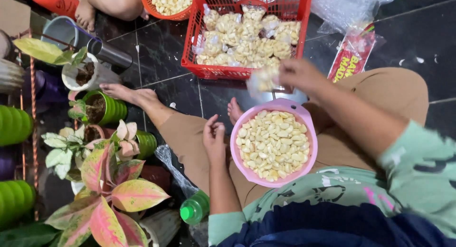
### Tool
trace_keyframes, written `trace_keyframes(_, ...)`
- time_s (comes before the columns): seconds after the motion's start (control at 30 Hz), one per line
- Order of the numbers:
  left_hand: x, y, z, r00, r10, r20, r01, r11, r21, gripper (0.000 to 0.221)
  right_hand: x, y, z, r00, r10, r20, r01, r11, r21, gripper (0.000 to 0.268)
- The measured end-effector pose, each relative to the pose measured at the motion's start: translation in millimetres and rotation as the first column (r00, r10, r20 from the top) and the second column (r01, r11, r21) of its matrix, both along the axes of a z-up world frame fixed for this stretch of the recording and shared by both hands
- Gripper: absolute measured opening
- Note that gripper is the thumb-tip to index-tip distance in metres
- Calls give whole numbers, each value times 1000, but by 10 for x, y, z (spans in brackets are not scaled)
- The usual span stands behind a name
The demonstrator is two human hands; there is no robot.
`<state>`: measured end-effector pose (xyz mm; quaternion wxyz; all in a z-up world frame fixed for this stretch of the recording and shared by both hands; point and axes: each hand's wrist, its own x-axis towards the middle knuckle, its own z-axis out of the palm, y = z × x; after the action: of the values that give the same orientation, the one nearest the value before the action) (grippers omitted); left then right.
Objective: A person sitting on the floor is manually packaging peeled garlic cloves into small plastic bags and sorting pre-packaged bags from a red crate.
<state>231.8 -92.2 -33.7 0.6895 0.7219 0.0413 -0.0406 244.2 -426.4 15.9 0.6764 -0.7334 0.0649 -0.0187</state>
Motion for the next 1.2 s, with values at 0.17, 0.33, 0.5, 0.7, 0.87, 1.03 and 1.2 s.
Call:
trace_keyframes(0.17, -531, -477, 686, 899, -248, 360, 210, 967, 143, 70, -843, 375, -335, 971, 98, -219, 44, 825, 564, 14)
trace_keyframes(0.33, -781, -711, 777, 913, -169, 371, 127, 983, 136, 29, -876, 605, -294, 991, 124, -43, -90, 881, 465, 26)
trace_keyframes(0.5, -913, -920, 782, 982, -105, 159, 127, 983, -135, 33, -844, 639, -254, 946, 266, 188, -325, 747, 580, 81)
trace_keyframes(0.7, -826, -686, 666, 952, -299, 66, 296, 954, 54, 40, -764, 413, -120, 977, 174, 125, -195, 962, 192, 43)
trace_keyframes(0.87, -916, -315, 680, 883, -463, -79, 469, 880, 76, 21, -598, 158, -179, 997, -42, 60, 27, 975, 222, 38)
trace_keyframes(1.03, -883, -20, 338, 948, -314, -44, 193, 680, -708, 36, -562, 100, -149, 997, -62, 41, 30, 844, 535, 40)
trace_keyframes(1.2, -851, -537, 614, 955, -295, 43, 286, 866, -410, 68, -757, 472, -57, 942, 332, 41, -232, 559, 796, 64)
